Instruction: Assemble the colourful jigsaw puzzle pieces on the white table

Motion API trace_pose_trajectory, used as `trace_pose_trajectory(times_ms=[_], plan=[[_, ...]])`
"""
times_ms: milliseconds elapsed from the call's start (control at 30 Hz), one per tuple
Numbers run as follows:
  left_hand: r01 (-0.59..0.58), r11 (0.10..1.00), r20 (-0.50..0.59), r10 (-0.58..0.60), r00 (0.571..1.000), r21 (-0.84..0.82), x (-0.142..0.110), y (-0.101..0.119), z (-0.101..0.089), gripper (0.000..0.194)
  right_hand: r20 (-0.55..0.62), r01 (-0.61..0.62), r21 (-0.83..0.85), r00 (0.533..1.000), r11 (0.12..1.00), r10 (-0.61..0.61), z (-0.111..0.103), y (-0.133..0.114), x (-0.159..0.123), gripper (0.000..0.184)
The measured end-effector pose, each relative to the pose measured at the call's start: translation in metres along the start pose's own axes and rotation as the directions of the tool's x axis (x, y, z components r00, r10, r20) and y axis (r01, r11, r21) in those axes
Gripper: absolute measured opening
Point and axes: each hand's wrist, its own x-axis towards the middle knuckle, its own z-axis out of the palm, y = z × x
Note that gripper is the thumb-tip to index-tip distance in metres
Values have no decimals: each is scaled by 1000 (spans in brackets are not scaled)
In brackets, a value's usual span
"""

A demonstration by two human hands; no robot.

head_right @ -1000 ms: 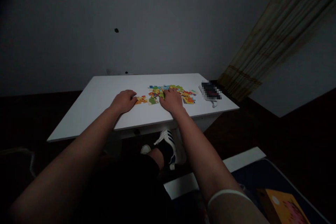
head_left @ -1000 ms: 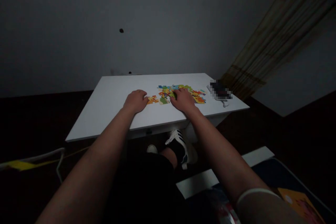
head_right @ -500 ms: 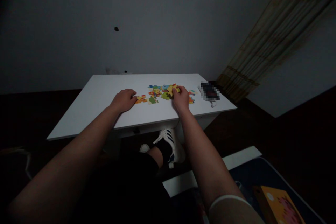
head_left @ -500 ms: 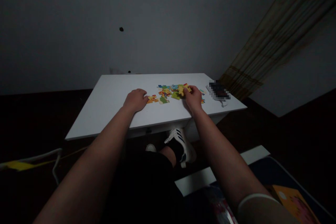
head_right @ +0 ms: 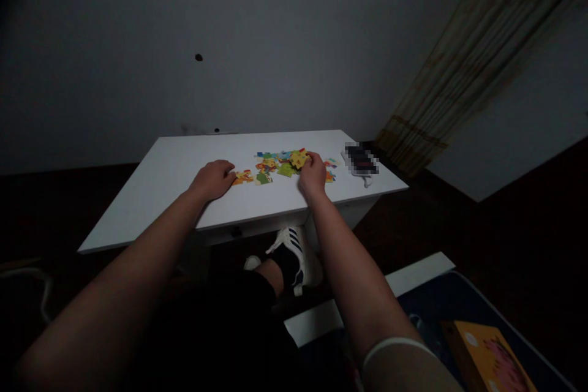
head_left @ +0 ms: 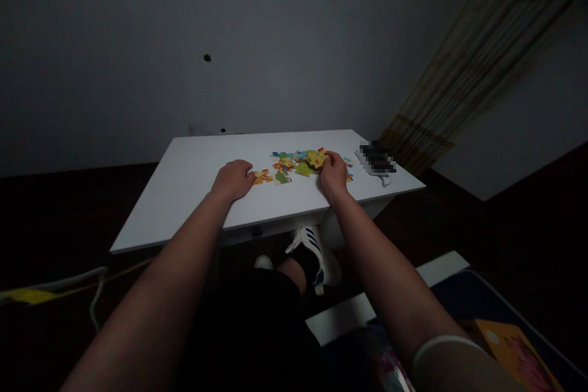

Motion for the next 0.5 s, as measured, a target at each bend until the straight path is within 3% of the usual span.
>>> trace_pose_trajectory(times_ms=[100,233,333,433,500], plan=[[-1,1000,-3,1,1000,0,0,0,0,46,-88,-154,-125,986,980,144,-7,-9,-7,54],[4,1000,-8,-4,1000,-17,0,1,0,46,-122,-89,-258,991,962,59,-12,-28,-18,64],[4,1000,0,-4,1000,-28,0,1,-1,47,44,68,-330,997,941,-57,-13,-39,-25,50],[7,999,0,-7,1000,-38,0,1,-1,45,276,272,-345,944,898,-180,-13,-46,-30,41],[6,999,-2,-6,1000,-35,-1,1,-1,45,329,329,-350,920,877,-214,-12,-47,-32,45]])
